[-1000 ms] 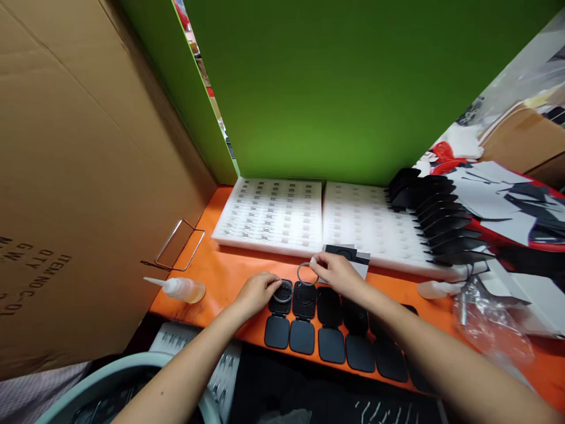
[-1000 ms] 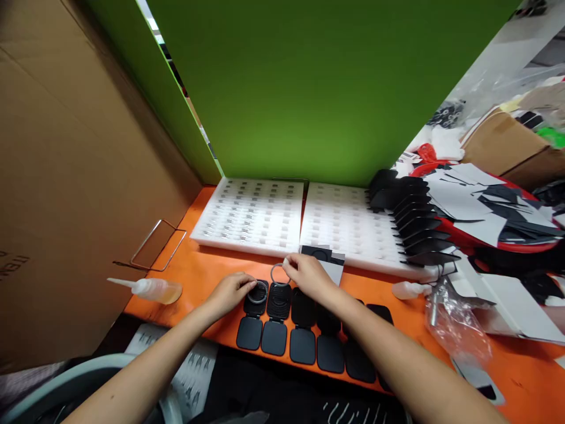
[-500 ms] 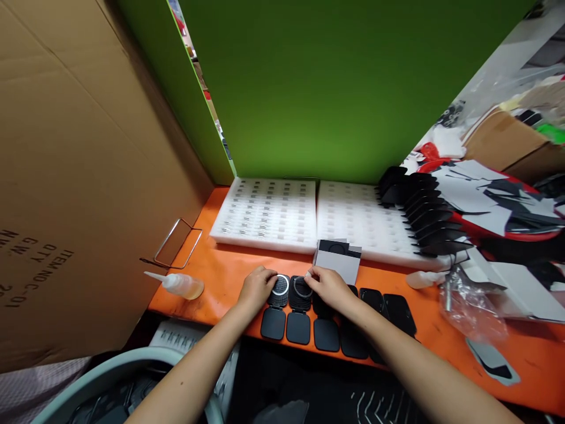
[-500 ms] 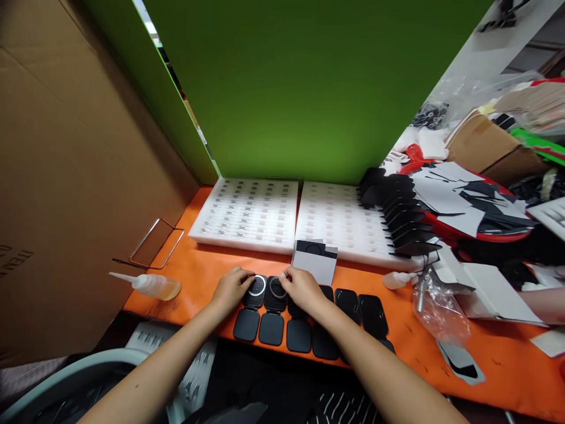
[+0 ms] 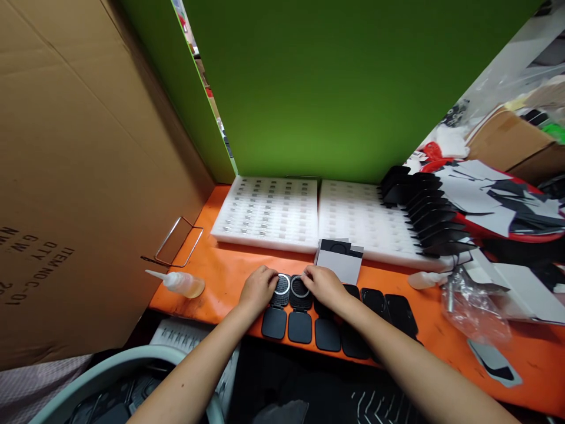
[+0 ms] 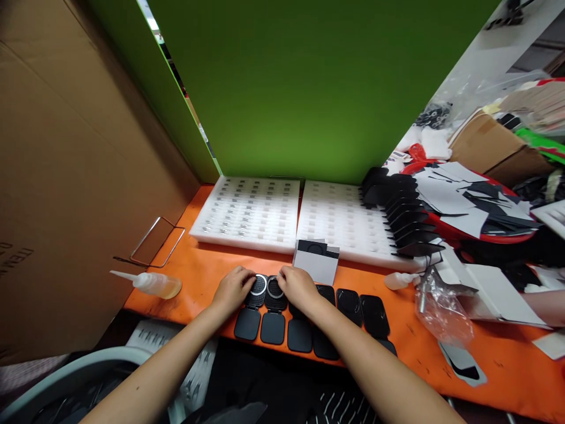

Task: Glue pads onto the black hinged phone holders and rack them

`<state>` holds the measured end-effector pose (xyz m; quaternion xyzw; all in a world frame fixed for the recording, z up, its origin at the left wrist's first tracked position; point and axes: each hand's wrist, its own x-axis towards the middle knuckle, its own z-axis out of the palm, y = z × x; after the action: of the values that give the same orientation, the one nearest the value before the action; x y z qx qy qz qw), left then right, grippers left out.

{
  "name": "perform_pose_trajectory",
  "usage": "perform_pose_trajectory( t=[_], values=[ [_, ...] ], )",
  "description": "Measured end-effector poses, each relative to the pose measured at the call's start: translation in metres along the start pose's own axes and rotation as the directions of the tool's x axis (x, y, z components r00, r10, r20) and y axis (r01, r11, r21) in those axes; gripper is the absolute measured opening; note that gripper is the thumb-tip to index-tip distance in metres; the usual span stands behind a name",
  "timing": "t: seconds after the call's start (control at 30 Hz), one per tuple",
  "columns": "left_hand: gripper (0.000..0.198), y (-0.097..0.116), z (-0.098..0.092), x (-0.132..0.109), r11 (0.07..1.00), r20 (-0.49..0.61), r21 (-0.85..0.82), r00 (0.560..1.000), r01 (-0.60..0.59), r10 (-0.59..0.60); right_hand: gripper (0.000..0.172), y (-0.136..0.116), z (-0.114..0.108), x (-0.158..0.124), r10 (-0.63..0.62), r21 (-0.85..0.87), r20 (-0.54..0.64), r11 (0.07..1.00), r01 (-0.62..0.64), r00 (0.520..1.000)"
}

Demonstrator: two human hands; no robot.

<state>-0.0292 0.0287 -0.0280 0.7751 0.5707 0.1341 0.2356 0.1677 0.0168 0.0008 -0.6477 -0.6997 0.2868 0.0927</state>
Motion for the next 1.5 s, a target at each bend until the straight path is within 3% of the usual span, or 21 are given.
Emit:
perform_pose_trajectory(
  t=[0.23,0.4,0.53,0.63,0.8,0.9,1.03,1.13,1.2,1.3,1.4,1.5],
  values=[
    [0.024,0.017,0.004,-0.024,0.923,0.058,0.235,0.952,-0.305,0.300,0.024,0.001,0.004,-0.001,-0.048,-0.154,-0.024,0.987,0.044,0.999],
    [0.028,0.016,0.014,-0.031,0.901,0.047,0.280,0.943,-0.330,0.330,0.026,0.000,-0.002,-0.004,-0.138,-0.156,-0.107,0.980,0.120,0.985],
    [0.028,0.016,0.011,-0.027,0.915,0.030,0.231,0.942,-0.332,0.334,0.024,-0.017,-0.017,0.025,-0.304,-0.103,-0.212,0.952,0.288,0.929],
    [0.025,0.010,-0.008,-0.008,0.945,-0.081,0.166,0.951,-0.282,0.298,0.026,-0.042,-0.027,0.067,-0.375,-0.186,-0.170,0.920,0.344,0.911],
    [0.021,-0.016,-0.057,0.049,0.997,-0.321,0.053,0.945,-0.056,0.070,0.027,-0.085,-0.030,0.121,-0.405,-0.456,0.033,0.807,0.375,0.914],
    [0.020,-0.029,-0.077,0.079,1.000,-0.356,0.029,0.934,0.000,0.011,0.026,-0.102,-0.026,0.130,-0.409,-0.479,0.078,0.784,0.394,0.909],
    [0.022,-0.036,-0.082,0.100,0.999,-0.321,0.017,0.946,0.041,-0.034,0.022,-0.110,-0.031,0.135,-0.415,-0.472,0.100,0.780,0.410,0.904],
    [0.026,-0.038,-0.079,0.108,0.999,-0.256,0.044,0.966,0.031,-0.019,0.019,-0.098,-0.053,0.132,-0.404,-0.462,0.029,0.805,0.371,0.914],
    [0.025,-0.036,-0.078,0.114,0.997,-0.197,0.080,0.980,-0.008,0.023,0.020,-0.081,-0.071,0.123,-0.349,-0.382,-0.105,0.879,0.286,0.931],
    [0.018,-0.031,-0.079,0.124,0.985,-0.076,0.146,0.992,-0.089,0.101,0.017,-0.044,-0.089,0.094,-0.170,-0.018,-0.249,0.985,0.171,0.953],
    [0.011,-0.024,-0.085,0.134,0.967,0.046,0.196,0.987,-0.162,0.156,0.015,-0.004,-0.088,0.052,-0.047,0.338,-0.166,0.936,0.102,0.985],
    [0.011,-0.017,-0.097,0.138,0.950,0.095,0.225,0.975,-0.216,0.199,0.017,0.030,-0.072,0.006,0.009,0.471,-0.075,0.882,0.027,0.997]
  ],
)
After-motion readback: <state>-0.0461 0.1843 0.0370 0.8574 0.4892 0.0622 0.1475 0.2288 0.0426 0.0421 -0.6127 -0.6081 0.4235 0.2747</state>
